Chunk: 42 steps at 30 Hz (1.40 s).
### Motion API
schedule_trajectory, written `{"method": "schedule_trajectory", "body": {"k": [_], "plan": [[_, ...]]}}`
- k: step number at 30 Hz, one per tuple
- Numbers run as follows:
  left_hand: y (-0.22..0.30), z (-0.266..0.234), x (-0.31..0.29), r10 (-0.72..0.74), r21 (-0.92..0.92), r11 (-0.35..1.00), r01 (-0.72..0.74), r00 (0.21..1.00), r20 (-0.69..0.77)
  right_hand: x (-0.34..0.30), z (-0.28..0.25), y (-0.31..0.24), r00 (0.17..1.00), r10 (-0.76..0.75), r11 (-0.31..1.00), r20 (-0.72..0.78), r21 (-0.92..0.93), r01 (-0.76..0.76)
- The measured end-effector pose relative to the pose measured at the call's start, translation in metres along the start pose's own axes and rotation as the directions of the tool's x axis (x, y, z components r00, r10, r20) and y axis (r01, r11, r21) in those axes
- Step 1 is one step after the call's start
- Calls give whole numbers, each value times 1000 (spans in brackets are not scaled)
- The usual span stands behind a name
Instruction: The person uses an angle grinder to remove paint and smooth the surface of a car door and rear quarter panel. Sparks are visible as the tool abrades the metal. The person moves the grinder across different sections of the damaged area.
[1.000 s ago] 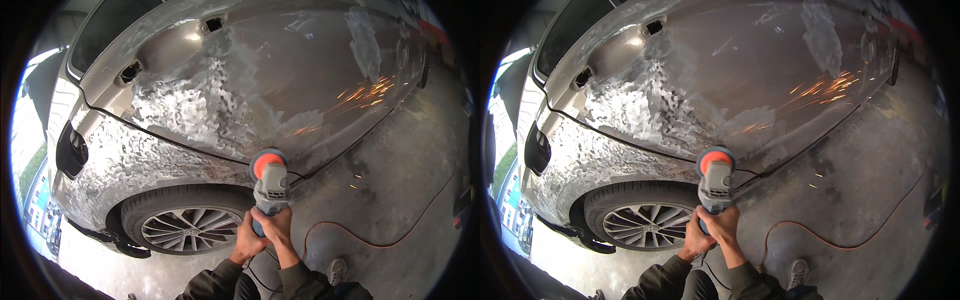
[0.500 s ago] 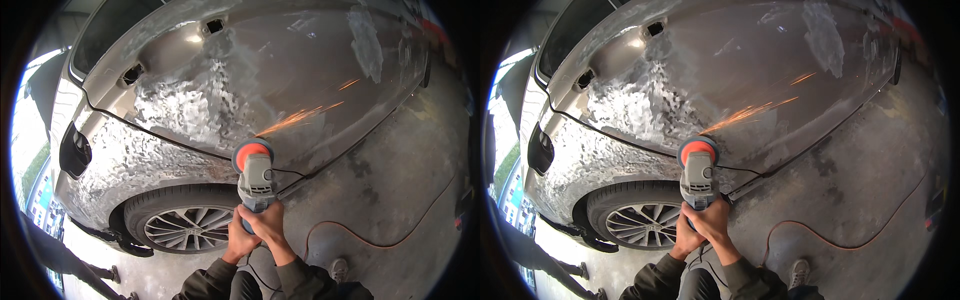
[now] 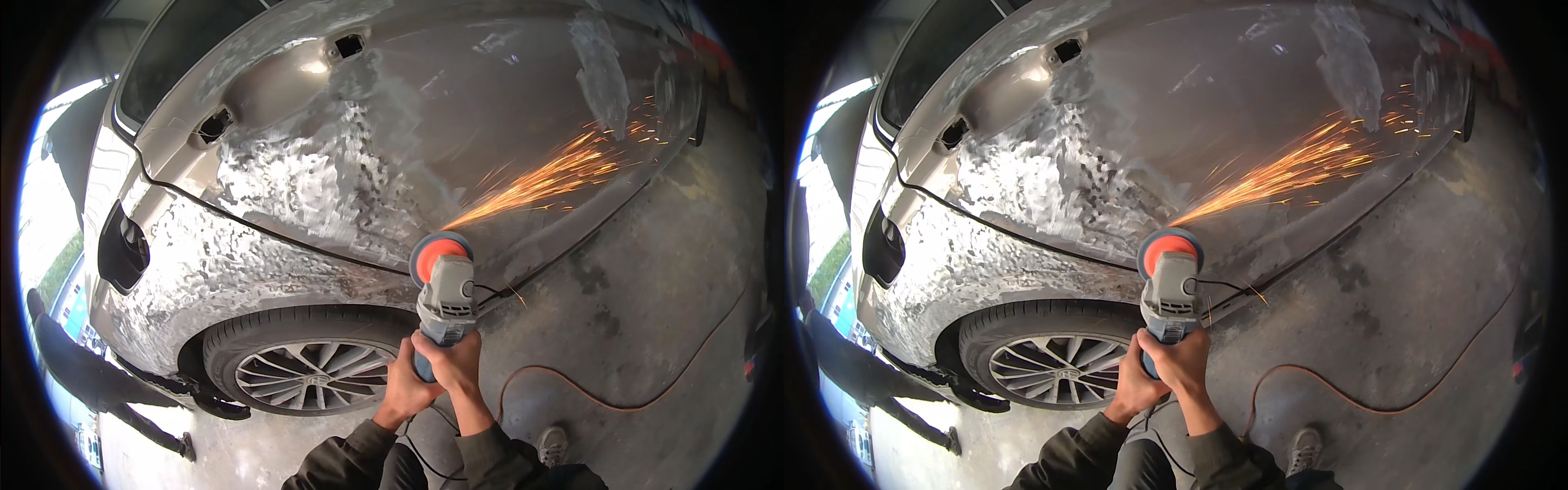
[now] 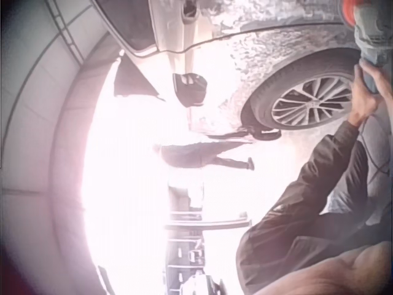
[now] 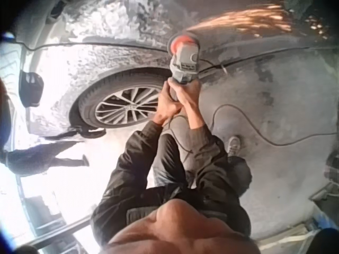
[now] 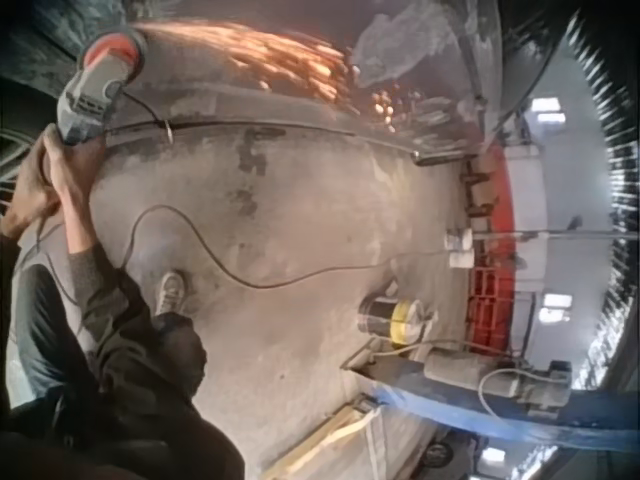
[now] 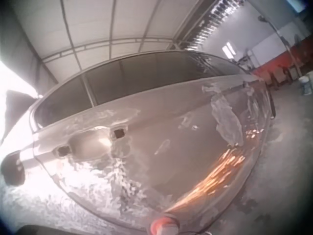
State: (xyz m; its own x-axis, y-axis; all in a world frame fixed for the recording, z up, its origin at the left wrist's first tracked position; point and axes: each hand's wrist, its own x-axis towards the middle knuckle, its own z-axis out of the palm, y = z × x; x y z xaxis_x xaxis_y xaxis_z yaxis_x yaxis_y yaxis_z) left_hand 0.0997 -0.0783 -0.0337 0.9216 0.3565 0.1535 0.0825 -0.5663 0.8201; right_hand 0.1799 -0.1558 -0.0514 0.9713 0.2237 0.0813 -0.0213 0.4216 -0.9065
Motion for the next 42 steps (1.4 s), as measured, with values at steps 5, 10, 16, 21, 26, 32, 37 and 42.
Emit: {"method": "schedule_trajectory", "body": {"k": [5, 10, 16, 21, 26, 32, 37, 42], "plan": [[4, 2, 2, 28, -35, 999, -29, 999, -40, 1, 2, -4, 1000, 4, 999, 0, -45, -3], [-19, 14, -5, -61, 77, 995, 56, 996, 64, -5, -15, 16, 993, 93, 995, -76, 41, -90], [-8, -5, -11, 55, -31, 998, -59, 992, -117, -10, 13, -11, 998, -26, 989, 55, -141, 33], [-17, -9, -13, 22, 29, 999, -20, 997, -71, -13, 15, 1, 999, -39, 998, 28, -43, 41], [-19, -12, -20, 11, -43, 999, -16, 995, -101, -20, 23, -10, 997, -66, 992, 29, -109, 69], [-32, -2, -26, -15, -8, 1000, 15, 999, -44, -25, 9, 4, 1000, -5, 995, -9, -104, 4], [-17, -24, -19, 34, -109, 993, -50, 989, -146, -20, 40, -25, 991, -98, 958, 94, -262, 120], [1, -26, -18, -23, -129, 992, 5, 990, -137, -16, 36, -42, 991, -46, 982, 128, -178, 69]]}}
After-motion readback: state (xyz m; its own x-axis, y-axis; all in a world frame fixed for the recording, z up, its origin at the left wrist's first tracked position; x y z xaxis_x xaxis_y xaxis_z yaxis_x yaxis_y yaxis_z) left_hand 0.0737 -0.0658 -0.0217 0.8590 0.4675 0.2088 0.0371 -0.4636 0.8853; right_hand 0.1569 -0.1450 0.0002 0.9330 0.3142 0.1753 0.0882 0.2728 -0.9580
